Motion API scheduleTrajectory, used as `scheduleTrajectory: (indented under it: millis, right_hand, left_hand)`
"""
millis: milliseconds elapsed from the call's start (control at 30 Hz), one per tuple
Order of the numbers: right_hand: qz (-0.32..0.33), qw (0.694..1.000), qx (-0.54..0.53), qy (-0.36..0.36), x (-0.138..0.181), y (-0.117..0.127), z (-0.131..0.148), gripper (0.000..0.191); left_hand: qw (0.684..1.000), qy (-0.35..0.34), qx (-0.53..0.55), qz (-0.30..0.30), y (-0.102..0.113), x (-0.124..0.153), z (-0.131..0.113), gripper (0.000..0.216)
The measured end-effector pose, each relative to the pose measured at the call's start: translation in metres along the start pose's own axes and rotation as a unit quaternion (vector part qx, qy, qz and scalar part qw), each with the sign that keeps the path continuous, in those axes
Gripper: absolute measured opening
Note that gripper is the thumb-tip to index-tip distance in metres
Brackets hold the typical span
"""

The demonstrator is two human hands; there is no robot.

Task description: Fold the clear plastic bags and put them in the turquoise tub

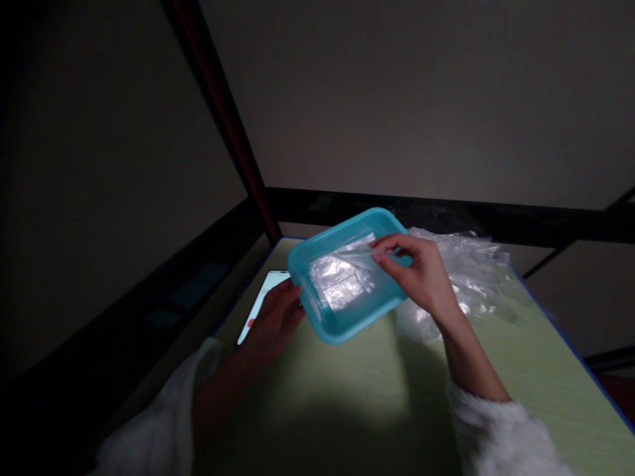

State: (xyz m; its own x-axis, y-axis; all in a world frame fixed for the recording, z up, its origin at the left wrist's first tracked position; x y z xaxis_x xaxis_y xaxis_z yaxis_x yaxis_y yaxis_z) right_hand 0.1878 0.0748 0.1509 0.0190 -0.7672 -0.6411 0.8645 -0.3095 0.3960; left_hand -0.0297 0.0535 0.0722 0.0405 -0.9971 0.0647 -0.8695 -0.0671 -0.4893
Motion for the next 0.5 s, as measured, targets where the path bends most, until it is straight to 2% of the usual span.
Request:
scheduleTrajectory:
  millis: [133, 367, 500]
  right_hand:
    - [-0.011, 0.999, 0.005, 0.051, 0.002, 0.001, 0.004, 0.014]
    - [0.047, 0.998, -0.036, -0.009, 0.005, 0.006, 0.020, 0.007]
    - [0.064, 0.997, -0.031, -0.016, 0.007, 0.008, 0.027, 0.008]
  left_hand:
    - [1.000, 0.000, -0.013, 0.009, -0.002, 0.003, -0.005, 0.025]
    - [1.000, 0.003, -0.006, 0.016, -0.002, 0.007, -0.005, 0.022]
    - [0.999, 0.009, 0.025, 0.034, 0.000, 0.004, -0.001, 0.020]
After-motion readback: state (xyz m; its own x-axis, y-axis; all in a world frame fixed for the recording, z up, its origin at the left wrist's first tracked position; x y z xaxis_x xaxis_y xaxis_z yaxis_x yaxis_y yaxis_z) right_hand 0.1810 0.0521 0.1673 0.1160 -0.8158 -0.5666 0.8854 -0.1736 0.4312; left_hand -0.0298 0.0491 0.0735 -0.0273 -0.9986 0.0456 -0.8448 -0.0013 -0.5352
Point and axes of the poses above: each hand's wrist, its own x-axis away from the middle knuckle, its own y-axis out of the back of the hand, z = x × y, the point moved 2 cm from there along -x, towards the middle knuckle, and after that the axes turned 5 degrees about -z, right-handed, at the moved point
